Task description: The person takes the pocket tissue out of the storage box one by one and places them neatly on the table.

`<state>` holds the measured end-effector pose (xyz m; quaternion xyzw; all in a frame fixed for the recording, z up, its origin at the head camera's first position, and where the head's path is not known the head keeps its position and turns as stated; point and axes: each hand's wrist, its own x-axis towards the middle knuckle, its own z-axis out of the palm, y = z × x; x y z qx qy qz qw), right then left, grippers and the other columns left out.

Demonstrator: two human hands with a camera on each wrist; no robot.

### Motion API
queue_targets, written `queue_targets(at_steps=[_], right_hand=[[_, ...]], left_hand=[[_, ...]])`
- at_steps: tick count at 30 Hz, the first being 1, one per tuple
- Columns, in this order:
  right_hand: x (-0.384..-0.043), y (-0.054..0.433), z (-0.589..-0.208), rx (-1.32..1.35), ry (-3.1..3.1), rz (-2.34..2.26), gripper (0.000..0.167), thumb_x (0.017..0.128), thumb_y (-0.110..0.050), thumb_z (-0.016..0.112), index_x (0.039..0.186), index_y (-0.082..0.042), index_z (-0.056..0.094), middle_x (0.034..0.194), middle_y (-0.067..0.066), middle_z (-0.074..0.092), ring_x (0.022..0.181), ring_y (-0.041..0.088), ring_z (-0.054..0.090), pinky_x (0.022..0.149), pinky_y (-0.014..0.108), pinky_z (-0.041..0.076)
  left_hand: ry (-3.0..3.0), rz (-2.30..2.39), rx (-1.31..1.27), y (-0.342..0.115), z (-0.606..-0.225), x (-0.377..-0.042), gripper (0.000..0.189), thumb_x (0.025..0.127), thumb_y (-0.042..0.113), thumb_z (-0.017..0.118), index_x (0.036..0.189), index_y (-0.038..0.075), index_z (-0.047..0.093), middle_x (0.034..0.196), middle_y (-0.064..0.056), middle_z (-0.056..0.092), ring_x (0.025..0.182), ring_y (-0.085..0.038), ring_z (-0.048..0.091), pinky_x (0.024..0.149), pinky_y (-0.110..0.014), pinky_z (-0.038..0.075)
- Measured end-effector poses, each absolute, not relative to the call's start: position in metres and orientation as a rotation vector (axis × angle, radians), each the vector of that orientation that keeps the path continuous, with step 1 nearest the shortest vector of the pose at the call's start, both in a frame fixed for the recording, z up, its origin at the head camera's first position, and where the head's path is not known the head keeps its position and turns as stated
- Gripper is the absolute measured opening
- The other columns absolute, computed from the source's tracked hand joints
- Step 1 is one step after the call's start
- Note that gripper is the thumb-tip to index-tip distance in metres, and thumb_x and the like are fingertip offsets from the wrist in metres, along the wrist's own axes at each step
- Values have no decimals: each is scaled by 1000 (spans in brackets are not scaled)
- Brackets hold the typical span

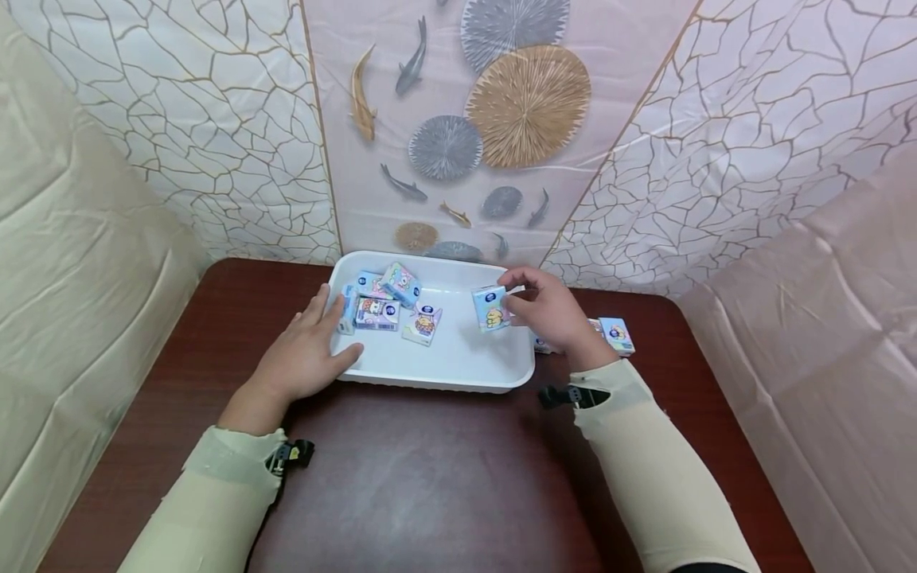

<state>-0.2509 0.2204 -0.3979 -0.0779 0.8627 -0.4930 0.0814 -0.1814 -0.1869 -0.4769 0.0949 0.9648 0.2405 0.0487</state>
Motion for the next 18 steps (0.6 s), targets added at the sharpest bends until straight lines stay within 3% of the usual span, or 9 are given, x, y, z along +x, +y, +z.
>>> queue_targets(at_steps=[10, 18], right_hand=[[-243, 269, -386, -152, 2612, -1505, 33, 109, -14, 72, 141, -8, 67, 140, 18, 66, 122, 32, 69, 88, 33, 70], [-243, 317, -389, -57, 2670, -1441, 39, 112, -18, 69, 150, -12, 63, 147, 17, 62, 119, 32, 68, 90, 39, 71]], left_hand=[[2931, 728, 275, -186, -476, -181, 98, 111, 61, 55, 182, 11, 9, 191, -14, -11, 175, -50, 12, 141, -68, 16], [2929, 732, 266, -186, -477, -181, 98, 111, 59, 57, 182, 11, 9, 191, -14, -11, 174, -52, 12, 141, -69, 16]])
